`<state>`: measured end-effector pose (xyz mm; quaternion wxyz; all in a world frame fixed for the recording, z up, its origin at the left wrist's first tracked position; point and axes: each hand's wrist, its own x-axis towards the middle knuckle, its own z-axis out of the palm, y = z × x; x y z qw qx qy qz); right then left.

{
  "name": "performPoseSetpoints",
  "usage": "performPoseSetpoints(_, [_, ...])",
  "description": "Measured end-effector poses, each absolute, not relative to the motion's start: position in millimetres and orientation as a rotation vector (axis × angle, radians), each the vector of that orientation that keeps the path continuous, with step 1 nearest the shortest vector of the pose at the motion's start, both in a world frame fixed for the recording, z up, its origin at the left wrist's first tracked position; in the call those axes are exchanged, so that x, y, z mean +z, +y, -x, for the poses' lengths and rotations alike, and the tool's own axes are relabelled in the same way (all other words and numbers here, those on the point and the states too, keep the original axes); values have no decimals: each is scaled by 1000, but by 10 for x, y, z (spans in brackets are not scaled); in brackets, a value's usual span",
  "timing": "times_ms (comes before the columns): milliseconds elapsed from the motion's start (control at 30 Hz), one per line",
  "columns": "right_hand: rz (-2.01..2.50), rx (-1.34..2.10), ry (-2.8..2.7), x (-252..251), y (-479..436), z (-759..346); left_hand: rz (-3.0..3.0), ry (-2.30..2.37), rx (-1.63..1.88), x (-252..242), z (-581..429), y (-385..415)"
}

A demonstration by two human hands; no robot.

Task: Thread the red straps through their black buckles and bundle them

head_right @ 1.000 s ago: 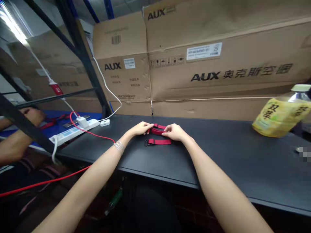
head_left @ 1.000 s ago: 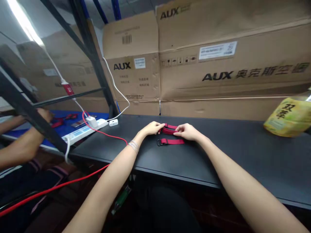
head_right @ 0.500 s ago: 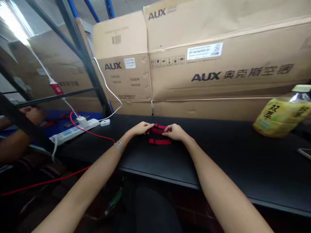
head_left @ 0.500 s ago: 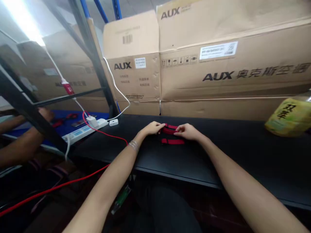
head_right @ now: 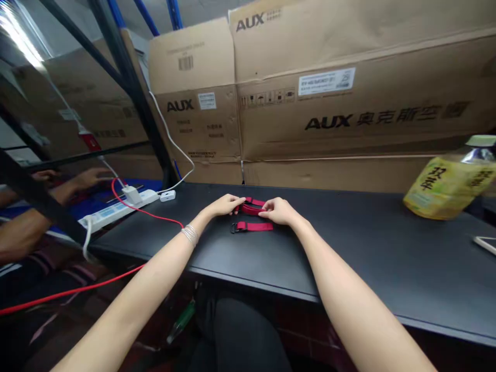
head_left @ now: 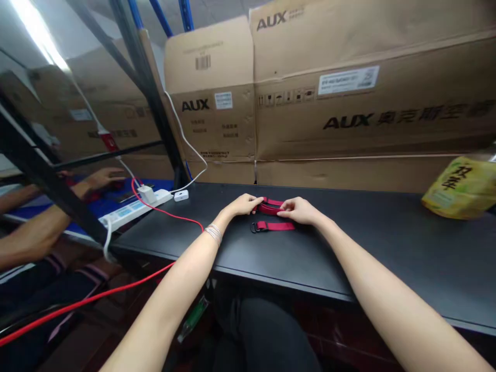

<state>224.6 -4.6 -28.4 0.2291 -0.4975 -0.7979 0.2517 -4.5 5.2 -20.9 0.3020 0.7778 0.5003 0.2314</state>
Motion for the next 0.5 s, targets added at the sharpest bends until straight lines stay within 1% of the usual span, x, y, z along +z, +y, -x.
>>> performPoseSetpoints(500, [1384, 680, -2197, -286, -42, -2245, -2061, 1360, 615, -198, 37, 37])
